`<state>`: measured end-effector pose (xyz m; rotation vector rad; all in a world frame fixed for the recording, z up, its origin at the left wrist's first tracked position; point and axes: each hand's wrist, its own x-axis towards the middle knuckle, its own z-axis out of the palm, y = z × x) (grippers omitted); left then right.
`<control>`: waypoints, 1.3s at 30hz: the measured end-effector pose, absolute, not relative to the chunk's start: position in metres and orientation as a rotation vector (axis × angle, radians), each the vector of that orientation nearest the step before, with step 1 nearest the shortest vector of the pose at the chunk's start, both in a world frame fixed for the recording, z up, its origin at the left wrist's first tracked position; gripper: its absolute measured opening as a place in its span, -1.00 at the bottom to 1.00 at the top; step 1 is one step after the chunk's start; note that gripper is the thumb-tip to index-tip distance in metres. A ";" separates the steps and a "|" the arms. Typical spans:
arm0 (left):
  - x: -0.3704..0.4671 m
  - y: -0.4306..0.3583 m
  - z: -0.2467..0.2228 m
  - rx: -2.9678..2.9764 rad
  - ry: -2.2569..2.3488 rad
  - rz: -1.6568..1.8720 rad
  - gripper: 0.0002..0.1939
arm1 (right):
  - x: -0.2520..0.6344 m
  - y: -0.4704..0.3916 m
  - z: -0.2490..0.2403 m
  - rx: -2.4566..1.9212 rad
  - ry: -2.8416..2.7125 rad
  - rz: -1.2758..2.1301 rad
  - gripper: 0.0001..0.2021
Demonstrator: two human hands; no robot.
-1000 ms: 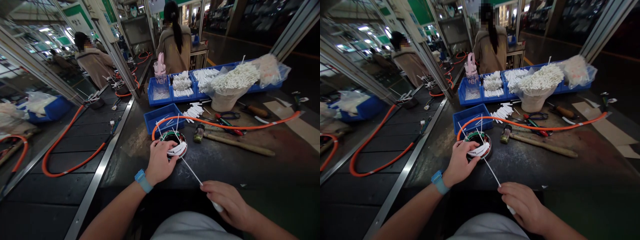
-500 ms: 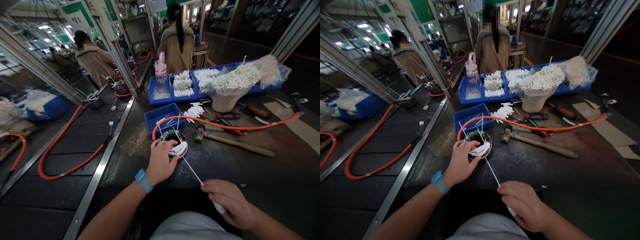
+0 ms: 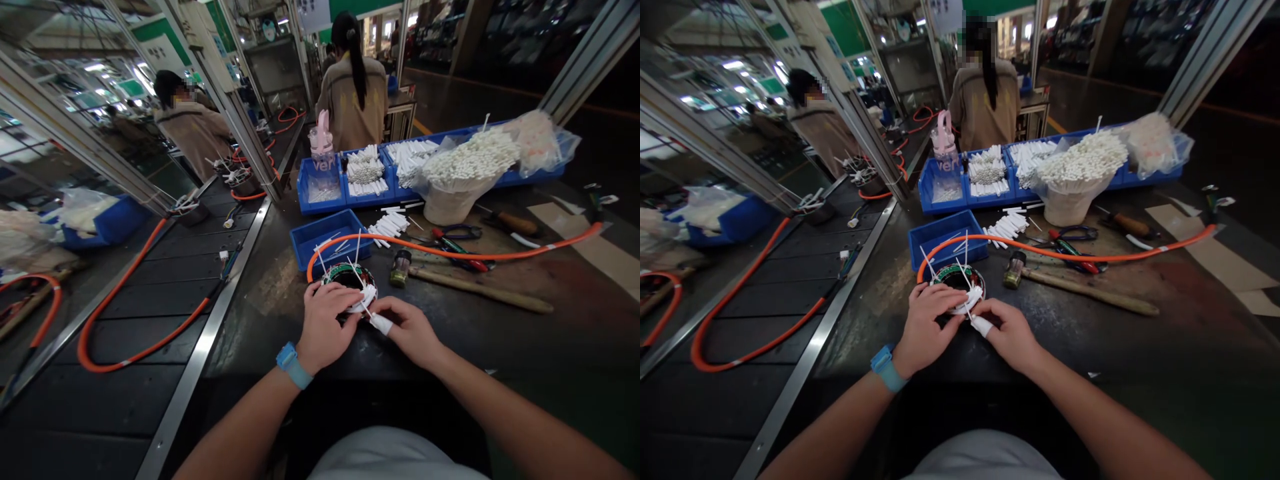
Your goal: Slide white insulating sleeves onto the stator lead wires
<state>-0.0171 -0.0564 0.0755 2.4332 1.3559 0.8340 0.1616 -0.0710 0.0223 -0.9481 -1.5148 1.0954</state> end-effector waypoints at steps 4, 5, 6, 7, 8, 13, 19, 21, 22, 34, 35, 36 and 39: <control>-0.019 -0.057 0.074 2.508 1.306 0.891 -0.76 | 0.162 -0.076 0.021 -0.875 -1.242 1.367 -0.80; -0.019 -0.057 0.073 2.526 1.297 0.903 -0.76 | 0.162 -0.077 0.020 -0.861 -1.231 1.387 -0.79; -0.019 -0.057 0.073 2.542 1.290 0.913 -0.76 | 0.163 -0.079 0.020 -0.853 -1.232 1.393 -0.79; -0.019 -0.057 0.072 2.556 1.283 0.922 -0.76 | 0.163 -0.080 0.019 -0.851 -1.238 1.391 -0.79; -0.019 -0.057 0.071 2.568 1.277 0.927 -0.75 | 0.163 -0.081 0.019 -0.853 -1.243 1.388 -0.80; -0.018 -0.057 0.071 2.599 1.276 0.928 -0.75 | 0.159 -0.079 0.023 -0.920 -1.235 1.359 -0.81; -0.019 -0.057 0.070 2.591 1.273 0.937 -0.75 | 0.148 -0.066 0.032 -1.239 -1.368 1.077 -0.83; -0.020 -0.058 0.070 2.582 1.288 0.897 -0.73 | 0.151 -0.062 0.039 -1.303 -1.658 0.820 -0.89; -0.020 -0.058 0.072 2.581 1.293 0.866 -0.72 | 0.154 -0.061 0.044 -1.307 -1.856 0.619 -0.92; -0.021 -0.050 0.088 2.691 1.299 0.374 -0.82 | 0.162 0.003 0.089 -0.892 -2.588 -0.303 -0.80; -0.022 -0.049 0.088 2.708 1.277 0.370 -0.80 | 0.166 0.015 0.090 -1.021 -2.534 -0.199 -0.81; -0.023 -0.049 0.087 2.722 1.257 0.368 -0.79 | 0.170 0.024 0.092 -1.115 -2.474 -0.137 -0.80; -0.025 -0.048 0.086 2.747 1.224 0.369 -0.76 | 0.185 0.031 0.096 -1.174 -2.389 0.020 -0.81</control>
